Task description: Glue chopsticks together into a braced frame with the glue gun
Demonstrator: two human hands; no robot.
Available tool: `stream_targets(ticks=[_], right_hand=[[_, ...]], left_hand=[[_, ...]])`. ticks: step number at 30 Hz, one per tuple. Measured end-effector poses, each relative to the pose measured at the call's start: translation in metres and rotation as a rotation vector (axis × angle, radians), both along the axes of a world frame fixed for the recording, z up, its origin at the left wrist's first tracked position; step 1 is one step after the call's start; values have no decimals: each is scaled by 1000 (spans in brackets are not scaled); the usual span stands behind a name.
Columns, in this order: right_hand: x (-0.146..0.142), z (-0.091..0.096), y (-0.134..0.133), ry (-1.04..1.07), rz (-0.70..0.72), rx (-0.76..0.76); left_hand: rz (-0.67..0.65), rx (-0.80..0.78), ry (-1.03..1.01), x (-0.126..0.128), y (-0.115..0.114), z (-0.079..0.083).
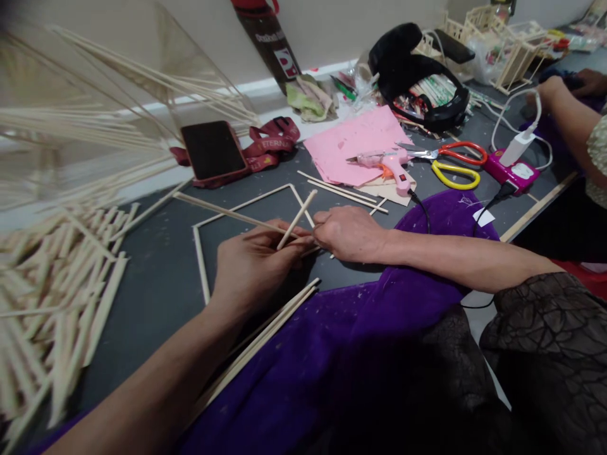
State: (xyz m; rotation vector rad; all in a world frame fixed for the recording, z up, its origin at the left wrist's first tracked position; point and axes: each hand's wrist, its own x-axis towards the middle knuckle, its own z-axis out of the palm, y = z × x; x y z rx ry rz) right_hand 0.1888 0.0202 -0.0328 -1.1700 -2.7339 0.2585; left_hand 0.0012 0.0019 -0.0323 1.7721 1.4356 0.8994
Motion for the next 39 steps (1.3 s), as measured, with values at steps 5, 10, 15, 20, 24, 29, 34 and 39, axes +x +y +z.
stream_targets(ticks=[5,10,15,20,24,29,34,39], right_hand=[[2,-3,0,66,-20,-16],[3,-6,0,106,-21,-13],[3,-5,0,56,-29,8],[5,-5,1,22,-13,38],[10,-8,1,36,0,43],[13,-7,0,33,9,39],[14,-4,-1,36,-13,4],[14,-3,-3,38,-4,4]], left_hand=[[18,-46,4,4,-2,3],[16,-50,-7,7,-4,5],[12,-23,25,7,-3,7],[-28,-28,103,3,0,8],[-45,-17,159,2,-1,8],[-41,-15,91,3,-3,6],[-30,9,142,1,-1,9],[-23,57,286,-4,2,26]])
